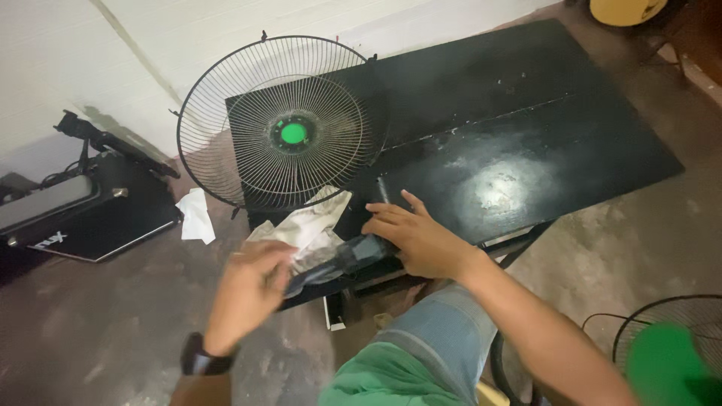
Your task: The person disassembles a green electric fan by removing the front grille, then the fan blades, and finally the rear grille. The components are placed on a nearby table. The person does not reassemble the fan within the clip.
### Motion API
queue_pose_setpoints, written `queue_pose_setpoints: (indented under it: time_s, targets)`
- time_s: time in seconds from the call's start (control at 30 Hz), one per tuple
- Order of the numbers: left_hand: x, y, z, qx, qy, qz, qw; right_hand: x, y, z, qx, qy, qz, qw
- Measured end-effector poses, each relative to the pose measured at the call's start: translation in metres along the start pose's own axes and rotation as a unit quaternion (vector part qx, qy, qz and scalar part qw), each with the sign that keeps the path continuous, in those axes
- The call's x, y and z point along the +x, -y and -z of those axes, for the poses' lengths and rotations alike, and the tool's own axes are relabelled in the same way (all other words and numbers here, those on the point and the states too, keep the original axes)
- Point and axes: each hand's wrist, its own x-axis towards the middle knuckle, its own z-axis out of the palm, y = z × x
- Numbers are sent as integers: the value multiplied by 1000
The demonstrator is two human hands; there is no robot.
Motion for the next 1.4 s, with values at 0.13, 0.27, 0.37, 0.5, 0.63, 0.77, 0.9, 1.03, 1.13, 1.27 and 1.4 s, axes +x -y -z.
queue_pose_setpoints:
  time_s: [0.13,0.27,0.37,0.5,0.63,0.77,0.9,1.03,1.13,1.27,1.4]
  targets:
    - [3,-26,-23,28,25,-71,997,8,-4,-5,1,14,-19,1000]
    - [7,-30,-32,71,83,-15,994,9,-9,-16,-6,7,-11,1000]
    - [8,-29,-34,62,76,-21,995,8,-11,-19,-5,18,-13,1000]
    - [9,-31,-36,62,56,-41,996,7,-7,-17,-10,20,-19,1000]
    - [14,-41,-35,45,44,-59,996,-5,3,-4,16,-11,-26,999]
    - [18,-61,-48,-16,-18,-101,995,-43,10,9,81,-107,-85,987]
    - [35,-94,-87,-81,26,-142,986,-102,9,11,182,-197,-261,927]
    - [54,-137,-141,-173,96,-239,951,-172,0,-1,146,-338,-232,901]
    - [73,-175,-189,-229,157,-301,912,-232,0,-23,178,-399,-353,827]
    - [85,-227,-259,-326,199,-343,858,-307,-3,-62,208,-505,-420,725]
    - [92,-277,-322,-321,299,-334,834,-374,-8,-100,239,-607,-484,583]
